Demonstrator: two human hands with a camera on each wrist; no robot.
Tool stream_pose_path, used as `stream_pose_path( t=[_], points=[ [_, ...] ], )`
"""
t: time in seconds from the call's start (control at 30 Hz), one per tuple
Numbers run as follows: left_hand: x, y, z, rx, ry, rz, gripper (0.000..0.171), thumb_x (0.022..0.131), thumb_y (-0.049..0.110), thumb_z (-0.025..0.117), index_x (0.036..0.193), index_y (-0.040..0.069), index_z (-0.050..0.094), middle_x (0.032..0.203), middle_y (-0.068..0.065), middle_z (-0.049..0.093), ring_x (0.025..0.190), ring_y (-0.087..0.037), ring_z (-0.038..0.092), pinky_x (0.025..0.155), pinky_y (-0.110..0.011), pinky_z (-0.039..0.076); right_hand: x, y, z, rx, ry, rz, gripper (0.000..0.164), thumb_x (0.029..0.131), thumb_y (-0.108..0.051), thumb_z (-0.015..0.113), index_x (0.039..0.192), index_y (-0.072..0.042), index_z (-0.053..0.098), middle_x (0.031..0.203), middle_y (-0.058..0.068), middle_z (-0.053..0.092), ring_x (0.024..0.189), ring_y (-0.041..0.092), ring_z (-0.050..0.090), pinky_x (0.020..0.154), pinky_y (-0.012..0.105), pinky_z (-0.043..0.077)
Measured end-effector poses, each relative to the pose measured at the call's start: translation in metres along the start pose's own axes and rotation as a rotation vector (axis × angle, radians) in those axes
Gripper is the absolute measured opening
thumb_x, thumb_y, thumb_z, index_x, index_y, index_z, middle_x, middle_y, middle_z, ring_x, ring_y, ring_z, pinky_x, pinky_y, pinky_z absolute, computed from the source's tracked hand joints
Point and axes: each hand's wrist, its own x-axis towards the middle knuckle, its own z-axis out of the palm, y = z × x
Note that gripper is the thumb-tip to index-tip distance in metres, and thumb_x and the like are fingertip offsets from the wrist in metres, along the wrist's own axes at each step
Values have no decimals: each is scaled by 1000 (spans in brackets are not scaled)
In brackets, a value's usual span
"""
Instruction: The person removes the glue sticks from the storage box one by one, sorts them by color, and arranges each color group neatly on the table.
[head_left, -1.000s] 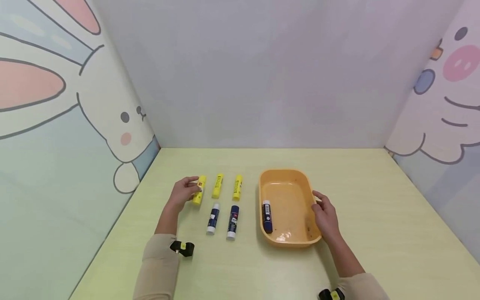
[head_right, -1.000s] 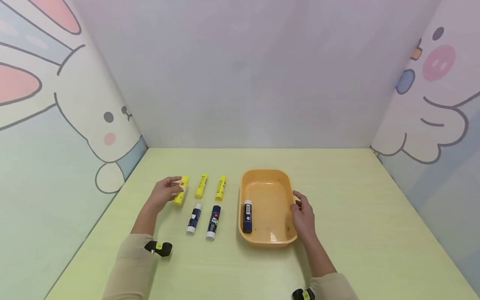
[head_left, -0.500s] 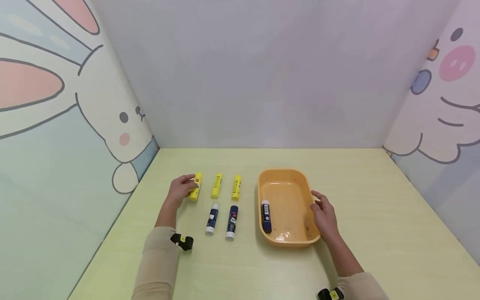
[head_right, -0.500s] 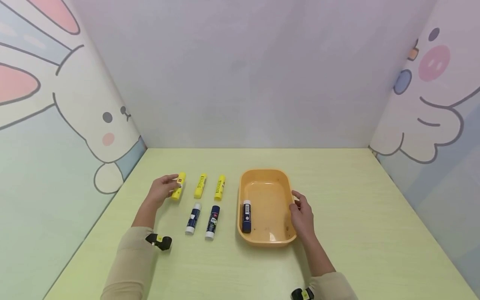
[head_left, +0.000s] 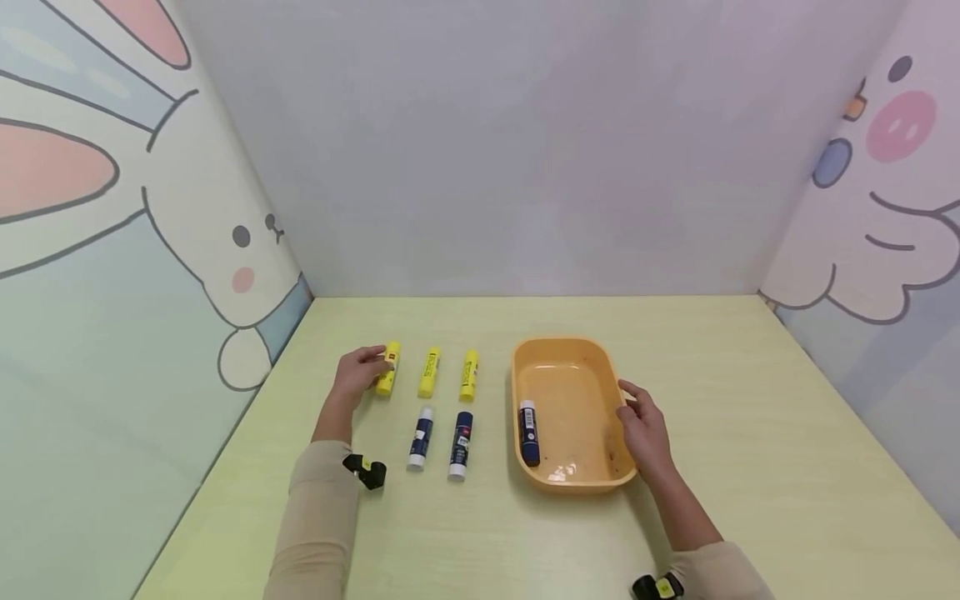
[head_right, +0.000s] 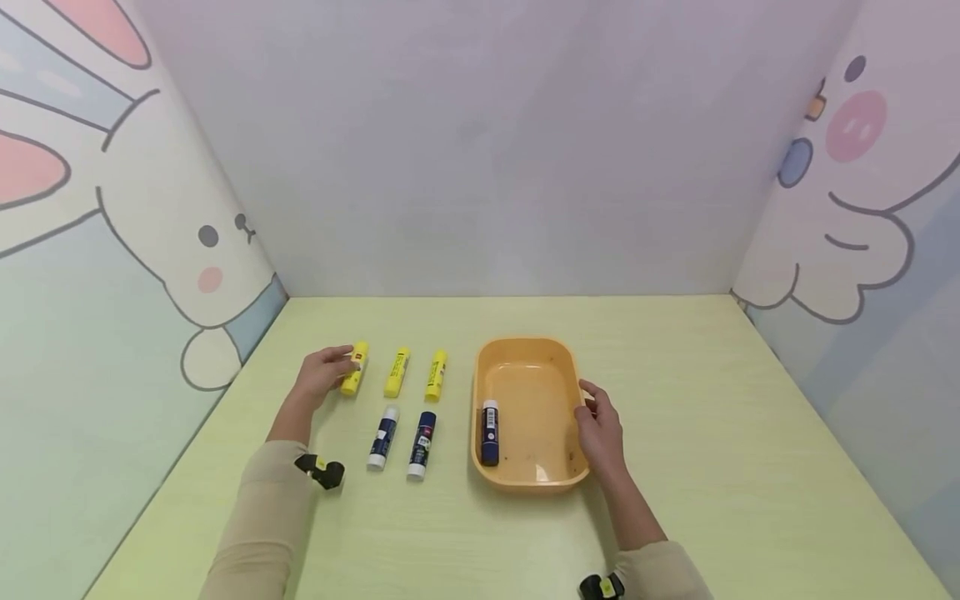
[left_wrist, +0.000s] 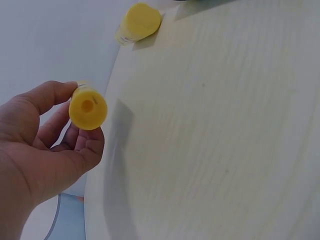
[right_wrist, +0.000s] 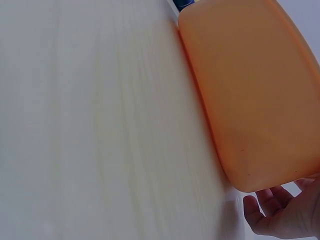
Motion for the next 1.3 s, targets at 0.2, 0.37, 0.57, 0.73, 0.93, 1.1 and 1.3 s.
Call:
stream_pose_path(
  t=[0.2, 0.37, 0.57, 0.73, 0.93, 1.1, 1.3],
  points=[
    [1, 1, 3, 30, -6, 5, 45, 87, 11, 63, 130, 4, 52, 121, -16, 53, 95, -22, 52, 73, -26, 46, -1, -3, 0, 4, -10, -5, 42, 96, -3, 37, 137, -5, 40, 121, 24, 49, 105, 30, 46, 82, 36, 39],
    [3, -4, 4, 78, -10, 11, 44, 87, 11, 63, 129, 4, 53, 120, -16, 53, 92, -23, 52, 70, -26, 46, -1, -4, 1, -4, -10, -4, 41, 96, -4, 38, 137, -5, 40, 118, 24, 49, 103, 30, 47, 81, 35, 40],
    [7, -10, 6, 149, -1, 32, 43, 87, 14, 65, 127, 3, 54, 119, -17, 54, 97, -25, 54, 76, -29, 48, 1, -5, 1, -1, -3, -10, 41, 96, -4, 38, 137, -5, 40, 119, 24, 50, 103, 30, 47, 81, 35, 40],
    [10, -12, 6, 165, 1, 13, 43, 87, 17, 66, 125, 2, 55, 119, -17, 55, 97, -25, 54, 78, -31, 48, 1, -5, 0, 8, -15, -3, 41, 96, -4, 38, 137, -4, 39, 122, 23, 48, 105, 31, 46, 83, 38, 39],
    [8, -9, 6, 169, -12, 1, 43, 87, 18, 66, 125, 2, 55, 122, -18, 53, 94, -24, 53, 75, -30, 47, 2, -2, 0, 3, -13, 9, 42, 95, -4, 37, 137, -5, 39, 121, 24, 47, 106, 32, 46, 84, 41, 39],
    [8, -9, 6, 167, -8, -7, 45, 87, 18, 66, 127, 2, 54, 123, -18, 53, 96, -24, 53, 77, -31, 47, 2, 0, 0, -1, -12, 9, 43, 95, -5, 37, 138, -5, 38, 121, 24, 47, 105, 33, 46, 84, 41, 39],
    [7, -10, 8, 180, -8, -2, 47, 86, 19, 67, 127, 1, 53, 122, -19, 53, 100, -27, 54, 79, -32, 47, 2, 0, 0, -3, -14, 11, 43, 95, -5, 37, 138, -5, 38, 121, 24, 48, 105, 32, 46, 83, 39, 40]
  ],
)
